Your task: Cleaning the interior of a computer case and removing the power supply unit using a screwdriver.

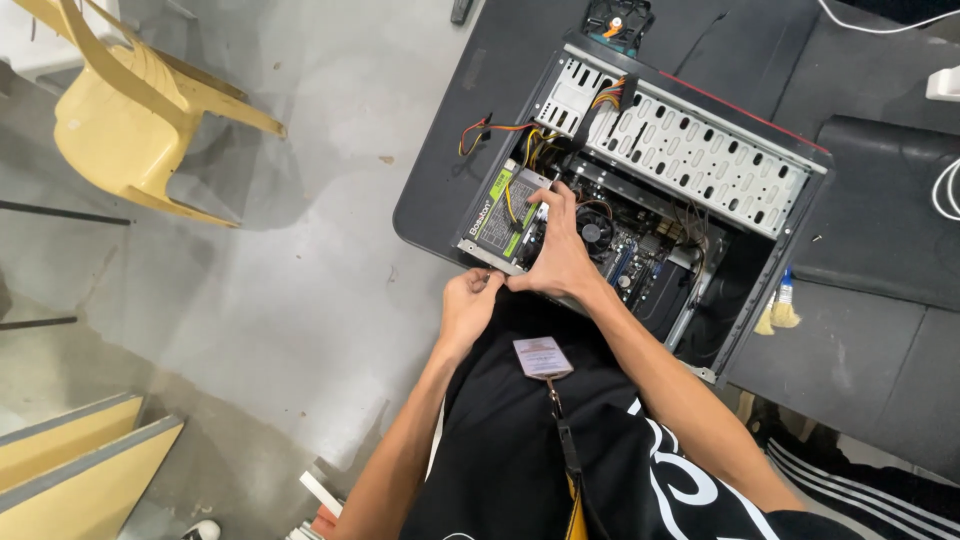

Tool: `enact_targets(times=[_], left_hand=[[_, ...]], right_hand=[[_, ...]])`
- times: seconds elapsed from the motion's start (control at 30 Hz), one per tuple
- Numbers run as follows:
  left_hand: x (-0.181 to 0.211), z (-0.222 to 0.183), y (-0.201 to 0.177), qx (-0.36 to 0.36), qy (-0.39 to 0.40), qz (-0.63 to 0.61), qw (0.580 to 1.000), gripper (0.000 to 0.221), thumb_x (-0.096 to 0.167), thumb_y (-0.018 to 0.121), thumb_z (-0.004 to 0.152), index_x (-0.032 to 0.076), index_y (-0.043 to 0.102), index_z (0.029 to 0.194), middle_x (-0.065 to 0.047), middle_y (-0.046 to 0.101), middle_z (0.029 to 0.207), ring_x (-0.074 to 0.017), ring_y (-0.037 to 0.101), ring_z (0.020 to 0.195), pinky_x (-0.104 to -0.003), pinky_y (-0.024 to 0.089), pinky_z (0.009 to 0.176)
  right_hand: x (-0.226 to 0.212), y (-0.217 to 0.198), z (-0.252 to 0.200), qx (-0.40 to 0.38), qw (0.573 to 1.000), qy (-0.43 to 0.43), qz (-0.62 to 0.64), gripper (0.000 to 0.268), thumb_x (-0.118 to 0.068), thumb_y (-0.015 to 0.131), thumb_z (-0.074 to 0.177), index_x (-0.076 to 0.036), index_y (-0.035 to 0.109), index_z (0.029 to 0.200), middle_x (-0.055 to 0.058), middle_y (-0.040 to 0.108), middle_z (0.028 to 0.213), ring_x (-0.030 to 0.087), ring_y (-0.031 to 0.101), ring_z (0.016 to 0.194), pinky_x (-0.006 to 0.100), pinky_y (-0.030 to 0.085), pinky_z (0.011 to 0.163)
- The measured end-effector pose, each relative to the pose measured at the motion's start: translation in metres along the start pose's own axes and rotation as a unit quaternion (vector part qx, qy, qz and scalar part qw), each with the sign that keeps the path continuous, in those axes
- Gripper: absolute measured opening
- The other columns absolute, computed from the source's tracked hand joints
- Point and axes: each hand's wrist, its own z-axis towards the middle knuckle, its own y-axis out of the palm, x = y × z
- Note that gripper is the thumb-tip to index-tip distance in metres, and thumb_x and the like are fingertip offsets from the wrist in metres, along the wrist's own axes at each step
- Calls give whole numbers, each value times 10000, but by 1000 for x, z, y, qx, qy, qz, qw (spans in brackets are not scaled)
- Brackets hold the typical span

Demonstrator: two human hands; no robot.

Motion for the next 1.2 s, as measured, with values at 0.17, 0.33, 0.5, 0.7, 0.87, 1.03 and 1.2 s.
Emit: enact_targets(times=[0.17,0.33,0.5,0.7,0.87,1.03,1.2], left_hand=[[33,-14,-4,-10,-30,31,999,358,282,613,956,-14,758,1094,-133,788,853,-239,745,855,-400,563,765],[49,-27,3,17,-34,84,996,378,277,511,964,-12,738,1054,-210,768,911,-424,716,1001,-506,538,842],[51,-35,0,48,-26,90,994,362,238,470,968,-11,723,1039,-254,754,947,-461,699,1042,-519,537,876],[19,-19,-14,102,11,86,991,294,186,448,962,44,686,862,-211,733,858,-403,720,914,-469,549,828],[72,-32,-38,86,11,119,989,268,221,442,957,86,626,818,-159,698,781,-310,672,783,-427,543,791],[186,-47,-30,-11,39,164,986,300,235,410,1017,116,617,836,-28,584,677,-190,487,621,-340,417,672],[243,-25,-4,-75,50,218,972,354,306,384,1083,89,560,866,-30,426,617,-190,396,593,-374,353,616]], right_hand=[[9,3,0,-6,1000,8,4,1094,-310,967,433,-224,308,1302,283,173,1554,642,278,1421,760,463,1015],[8,3,2,-7,1000,21,-4,1101,-291,954,422,-225,312,1314,291,150,1573,629,262,1439,721,428,1092],[15,5,3,-2,1000,16,-4,1117,-291,958,409,-207,318,1321,294,158,1575,619,247,1454,697,398,1130],[6,-2,3,-8,1000,14,-11,1160,-369,990,401,-192,336,1342,358,125,1573,620,242,1458,651,292,1226],[-16,-29,-1,-25,995,-30,-88,1038,-564,932,565,-246,436,1420,309,232,1575,585,296,1446,702,276,1147],[-78,-67,-3,32,981,-183,61,322,-230,790,898,-112,695,1182,85,690,1162,240,665,1086,386,495,975],[-71,-90,19,123,961,-224,110,192,-135,719,961,-60,744,1137,99,727,1085,241,723,945,338,615,856]])
